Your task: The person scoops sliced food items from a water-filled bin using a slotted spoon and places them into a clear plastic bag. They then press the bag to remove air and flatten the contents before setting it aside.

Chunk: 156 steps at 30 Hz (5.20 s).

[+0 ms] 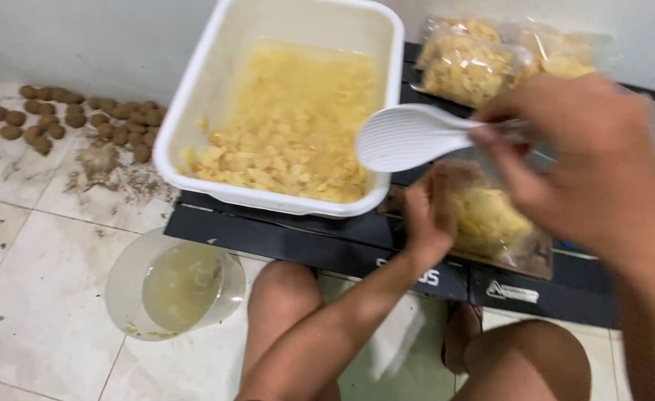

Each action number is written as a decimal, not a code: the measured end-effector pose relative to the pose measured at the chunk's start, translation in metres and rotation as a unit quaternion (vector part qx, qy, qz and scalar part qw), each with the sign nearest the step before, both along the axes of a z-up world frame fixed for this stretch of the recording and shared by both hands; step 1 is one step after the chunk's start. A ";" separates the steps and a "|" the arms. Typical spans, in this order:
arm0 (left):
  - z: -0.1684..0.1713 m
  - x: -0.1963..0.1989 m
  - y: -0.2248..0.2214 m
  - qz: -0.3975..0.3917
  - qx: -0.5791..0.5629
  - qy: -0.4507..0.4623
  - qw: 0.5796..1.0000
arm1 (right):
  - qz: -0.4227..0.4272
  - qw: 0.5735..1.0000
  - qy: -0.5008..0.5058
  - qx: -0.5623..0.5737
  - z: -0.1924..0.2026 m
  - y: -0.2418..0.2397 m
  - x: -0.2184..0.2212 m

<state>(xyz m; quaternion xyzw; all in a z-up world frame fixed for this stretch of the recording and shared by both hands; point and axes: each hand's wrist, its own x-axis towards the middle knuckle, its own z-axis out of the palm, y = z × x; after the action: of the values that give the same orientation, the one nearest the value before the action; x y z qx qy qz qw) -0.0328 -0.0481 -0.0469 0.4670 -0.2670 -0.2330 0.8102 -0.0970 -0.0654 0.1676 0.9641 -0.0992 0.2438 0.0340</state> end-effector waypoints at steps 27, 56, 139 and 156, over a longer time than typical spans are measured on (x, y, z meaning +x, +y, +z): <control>-0.029 -0.010 0.010 0.067 0.064 -0.116 0.989 | -0.009 0.965 0.239 0.105 -0.083 0.023 0.206; -0.004 0.001 0.035 -0.064 0.011 -0.139 0.988 | -0.055 0.941 0.173 0.285 -0.079 0.013 0.193; 0.005 0.031 0.033 -0.104 0.073 -0.102 0.987 | -0.085 0.703 -0.435 0.556 -0.183 -0.041 -0.105; 0.004 0.031 0.025 -0.084 0.044 -0.095 0.991 | -0.063 0.739 -0.382 0.551 -0.182 -0.062 -0.117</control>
<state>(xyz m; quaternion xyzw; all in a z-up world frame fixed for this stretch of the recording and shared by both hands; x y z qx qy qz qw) -0.0016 -0.0236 -0.0431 0.4979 -0.3707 -0.2660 0.7375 -0.2139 -0.1269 -0.0141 0.6320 -0.2815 0.4919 -0.5285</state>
